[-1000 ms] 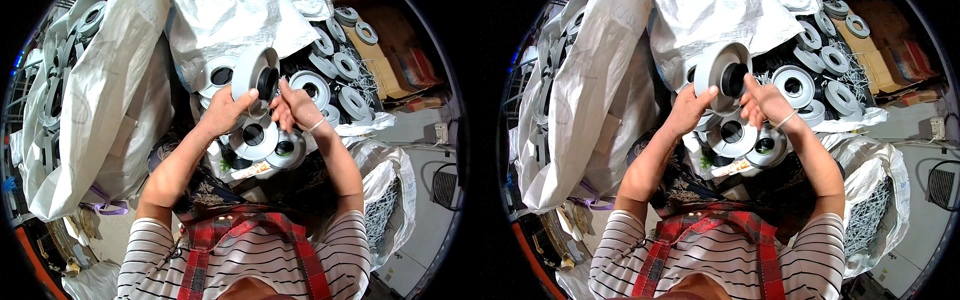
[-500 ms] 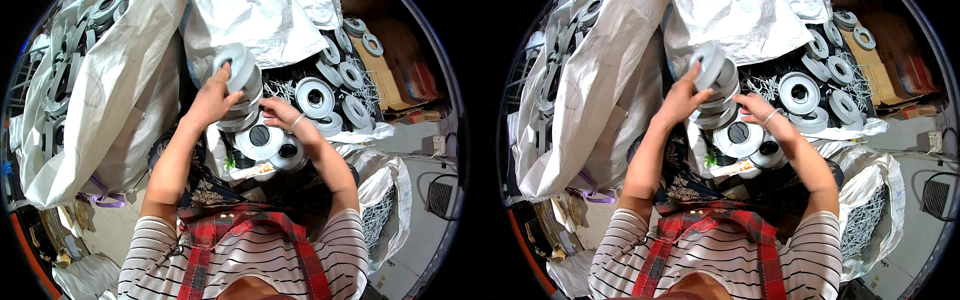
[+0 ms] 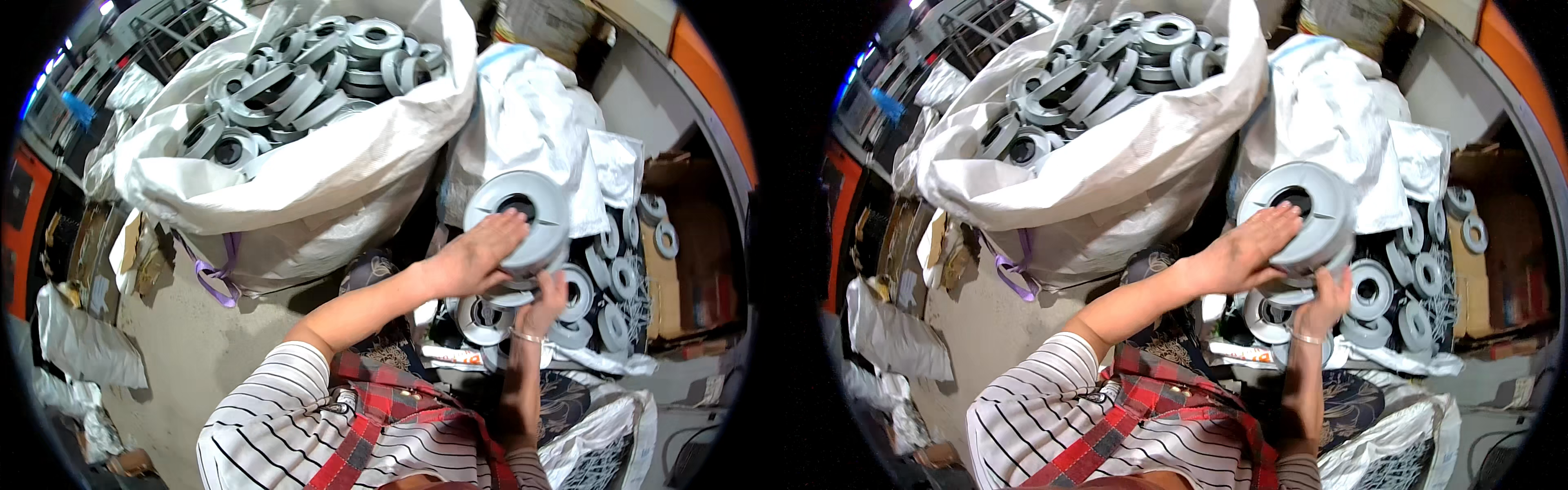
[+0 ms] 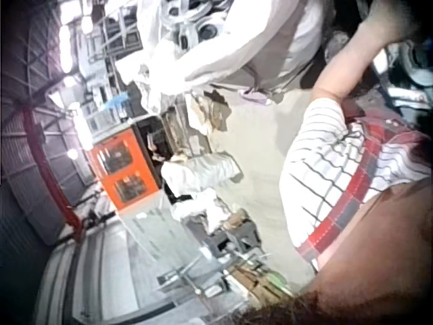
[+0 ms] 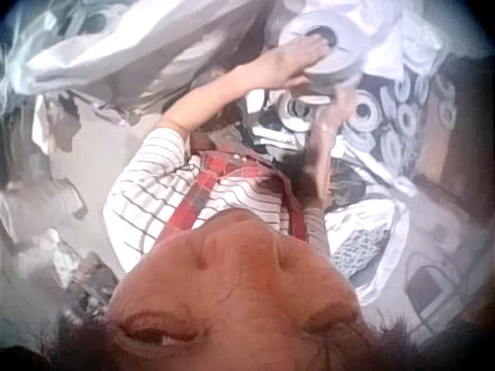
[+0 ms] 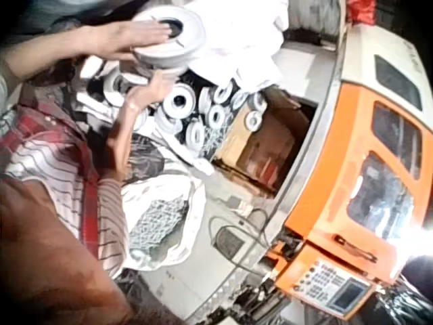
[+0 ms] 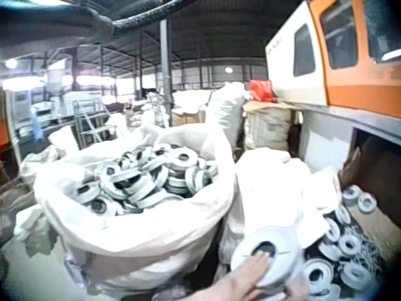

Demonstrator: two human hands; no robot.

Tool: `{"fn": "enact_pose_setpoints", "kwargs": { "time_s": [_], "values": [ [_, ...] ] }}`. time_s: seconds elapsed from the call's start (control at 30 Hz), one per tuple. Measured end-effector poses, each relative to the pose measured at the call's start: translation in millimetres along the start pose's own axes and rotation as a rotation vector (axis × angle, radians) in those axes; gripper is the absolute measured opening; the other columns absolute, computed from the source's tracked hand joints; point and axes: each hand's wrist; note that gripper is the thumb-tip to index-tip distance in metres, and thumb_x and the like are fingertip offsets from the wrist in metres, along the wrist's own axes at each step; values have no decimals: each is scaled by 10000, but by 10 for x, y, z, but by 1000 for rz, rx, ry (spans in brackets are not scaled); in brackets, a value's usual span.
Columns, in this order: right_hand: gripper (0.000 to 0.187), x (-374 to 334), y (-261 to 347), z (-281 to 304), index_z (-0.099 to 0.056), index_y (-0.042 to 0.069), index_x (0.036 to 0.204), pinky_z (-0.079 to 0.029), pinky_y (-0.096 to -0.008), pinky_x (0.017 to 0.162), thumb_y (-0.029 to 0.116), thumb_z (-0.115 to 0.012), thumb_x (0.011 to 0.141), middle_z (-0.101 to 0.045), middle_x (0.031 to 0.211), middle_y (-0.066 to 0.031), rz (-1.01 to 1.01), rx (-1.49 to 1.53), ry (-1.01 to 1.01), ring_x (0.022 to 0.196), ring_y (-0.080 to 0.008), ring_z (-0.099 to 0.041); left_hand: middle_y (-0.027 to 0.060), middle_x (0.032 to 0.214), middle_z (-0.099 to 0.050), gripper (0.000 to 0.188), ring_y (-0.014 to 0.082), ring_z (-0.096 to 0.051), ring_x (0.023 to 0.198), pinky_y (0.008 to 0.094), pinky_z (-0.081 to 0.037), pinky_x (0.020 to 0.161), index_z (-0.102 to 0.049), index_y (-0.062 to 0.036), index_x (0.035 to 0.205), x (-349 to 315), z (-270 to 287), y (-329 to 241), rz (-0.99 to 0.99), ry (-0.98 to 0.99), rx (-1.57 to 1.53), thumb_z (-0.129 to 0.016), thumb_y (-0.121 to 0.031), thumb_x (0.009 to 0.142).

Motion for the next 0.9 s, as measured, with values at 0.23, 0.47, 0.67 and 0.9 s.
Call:
{"fn": "enact_pose_setpoints", "kwargs": {
  "time_s": [0.23,0.47,0.67,0.9],
  "values": [
    [343,119,1457,-2112,-521,-54,1087,-465,-305,744,160,-624,840,-596,941,-114,784,-147,662,840,-180,-551,255,1252,-516,591,356,-512,1138,413,-412,965,-449,66,1289,454,1765,-386,-293,-601,414,-643,21,732],
    [446,786,1271,-2031,-561,17,1100,-486,-297,696,348,-671,823,-619,787,-96,646,-730,795,729,-185,-583,90,1184,-584,275,180,-565,1060,293,-438,899,-614,-17,1076,131,2187,-222,199,-631,-177,-611,-205,876],
    [674,978,181,305,-628,-74,1027,-501,-343,759,539,-669,750,-665,921,-220,-93,-1564,726,837,-272,-650,80,996,-633,474,153,-594,885,263,-481,804,-577,50,1128,-412,-399,251,1006,17,-886,-759,-190,763],
    [650,204,-711,1354,-632,-45,1050,-495,-353,838,521,-692,737,-665,979,-207,-490,-1180,567,929,-313,-644,207,1184,-558,851,266,-610,991,361,-480,870,-434,104,1260,-754,-1575,608,1322,283,-336,-808,-363,655]
  ]
}}
Point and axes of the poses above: each hand's wrist, its own x-axis towards the middle knuckle, its own z-axis out of the back of the hand, y = z × x
